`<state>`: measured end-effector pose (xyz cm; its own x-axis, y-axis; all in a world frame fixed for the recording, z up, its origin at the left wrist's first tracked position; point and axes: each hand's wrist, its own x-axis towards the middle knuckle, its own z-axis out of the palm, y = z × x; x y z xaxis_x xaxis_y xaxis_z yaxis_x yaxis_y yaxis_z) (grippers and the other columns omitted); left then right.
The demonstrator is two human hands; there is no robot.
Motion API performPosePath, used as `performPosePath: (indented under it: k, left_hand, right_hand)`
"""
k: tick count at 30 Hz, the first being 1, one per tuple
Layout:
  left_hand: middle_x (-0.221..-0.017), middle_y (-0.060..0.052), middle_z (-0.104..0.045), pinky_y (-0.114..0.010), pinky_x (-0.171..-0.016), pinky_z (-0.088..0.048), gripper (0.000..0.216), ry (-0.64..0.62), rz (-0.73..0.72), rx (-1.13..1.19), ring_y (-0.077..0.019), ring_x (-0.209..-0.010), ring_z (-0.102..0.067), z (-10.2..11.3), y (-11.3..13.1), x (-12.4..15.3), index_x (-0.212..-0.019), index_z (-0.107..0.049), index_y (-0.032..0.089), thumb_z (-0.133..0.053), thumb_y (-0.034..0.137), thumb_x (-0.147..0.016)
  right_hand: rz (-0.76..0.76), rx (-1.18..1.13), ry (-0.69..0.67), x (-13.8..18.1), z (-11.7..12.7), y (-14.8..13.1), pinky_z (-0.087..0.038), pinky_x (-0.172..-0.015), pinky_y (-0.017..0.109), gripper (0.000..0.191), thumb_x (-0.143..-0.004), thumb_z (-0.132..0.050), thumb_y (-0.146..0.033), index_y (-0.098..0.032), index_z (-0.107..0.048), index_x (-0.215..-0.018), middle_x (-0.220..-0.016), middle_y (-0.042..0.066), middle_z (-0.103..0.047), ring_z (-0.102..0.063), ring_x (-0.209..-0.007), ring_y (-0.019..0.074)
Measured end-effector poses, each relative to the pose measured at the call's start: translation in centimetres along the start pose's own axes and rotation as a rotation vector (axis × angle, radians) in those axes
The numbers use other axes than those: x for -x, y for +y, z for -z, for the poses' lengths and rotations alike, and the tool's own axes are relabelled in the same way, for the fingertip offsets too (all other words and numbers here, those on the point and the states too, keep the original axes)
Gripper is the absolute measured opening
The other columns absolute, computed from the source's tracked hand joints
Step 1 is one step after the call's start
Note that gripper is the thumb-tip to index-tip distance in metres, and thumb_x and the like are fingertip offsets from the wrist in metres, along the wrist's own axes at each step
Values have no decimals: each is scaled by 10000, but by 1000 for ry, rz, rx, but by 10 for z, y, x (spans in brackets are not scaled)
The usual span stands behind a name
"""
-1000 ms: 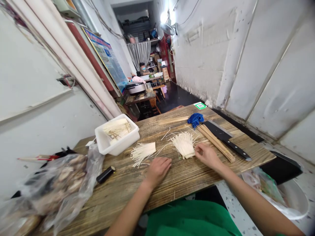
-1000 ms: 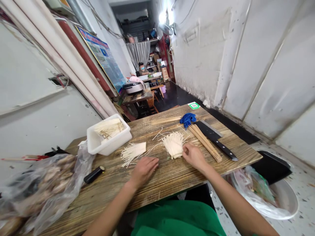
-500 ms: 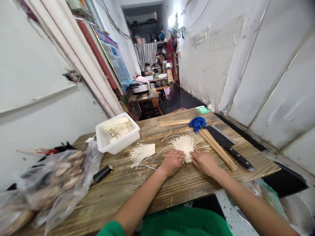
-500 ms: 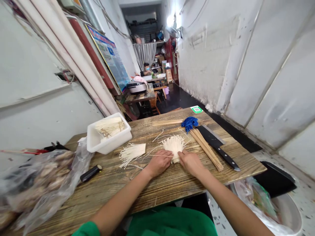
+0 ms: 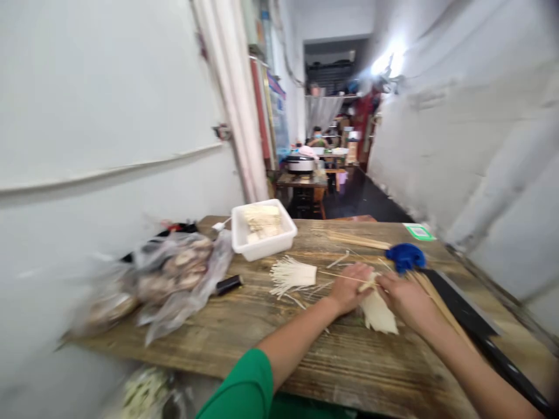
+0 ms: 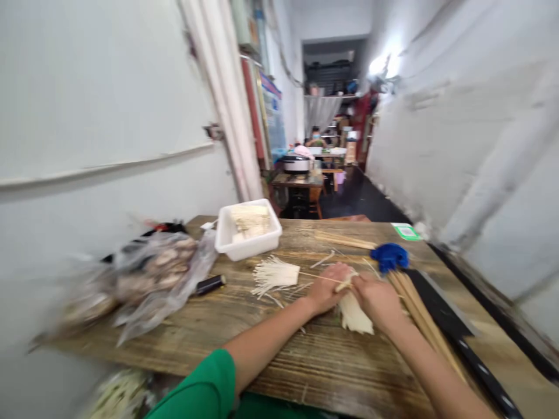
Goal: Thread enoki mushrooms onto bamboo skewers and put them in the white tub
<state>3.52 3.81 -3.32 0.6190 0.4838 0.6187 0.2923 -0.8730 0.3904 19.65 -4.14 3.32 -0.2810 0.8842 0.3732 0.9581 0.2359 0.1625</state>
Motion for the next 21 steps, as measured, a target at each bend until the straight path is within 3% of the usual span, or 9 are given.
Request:
performPosePath:
  k: [5,10,12,14,17,21]
  left_hand:
    - [-1393,-91,-488,-335,-1141,-247,469,51,18,187,-159,-1354,-340,11,-1,-26,-1374,-424,139,-380,359,-962]
    - [-1308,-109,-568,-321,-1080,-327,429,120,131,412,-182,-1231,-498,46,10,-39,-1312,-510,132,-423,312,-933]
    - [-1222,-95,-628,-312,-989,-412,397,132,231,496,-195,-1113,-577,58,12,-37,-1259,-568,152,-466,295,-903]
    - [-1011,-68,-699,-303,-851,-474,330,137,384,565,-192,-910,-630,66,14,-31,-1122,-657,154,-529,306,-859]
    - [-710,-25,-644,-292,-697,-469,289,191,646,774,-146,-651,-565,73,17,-20,-898,-709,123,-627,370,-775]
    - [-768,-59,-654,-317,-711,-466,473,368,840,1353,-151,-646,-575,79,22,-5,-908,-704,116,-794,437,-572]
  right_hand:
    - [167,-64,246,-26,-6,25,-386,-461,257,357,-947,-351,-365,-211,-664,-1026,-899,59,-680,-629,-608,163]
    - [185,-240,244,-52,16,24,-495,-587,273,350,-936,-403,-416,-201,-656,-1046,-924,70,-694,-669,-746,191]
    - [160,-335,240,-62,24,18,-520,-646,274,335,-917,-448,-431,-200,-668,-1019,-966,76,-704,-677,-789,196]
    - [140,-427,217,-71,29,10,-531,-660,272,327,-898,-481,-447,-206,-682,-991,-963,78,-712,-682,-797,200]
    - [113,-532,141,-82,32,-4,-537,-682,285,317,-886,-500,-442,-203,-696,-960,-937,83,-719,-684,-813,211]
    - [66,-636,73,-87,29,-24,-538,-764,340,371,-875,-510,-466,-208,-657,-1098,-1034,95,-702,-672,-896,240]
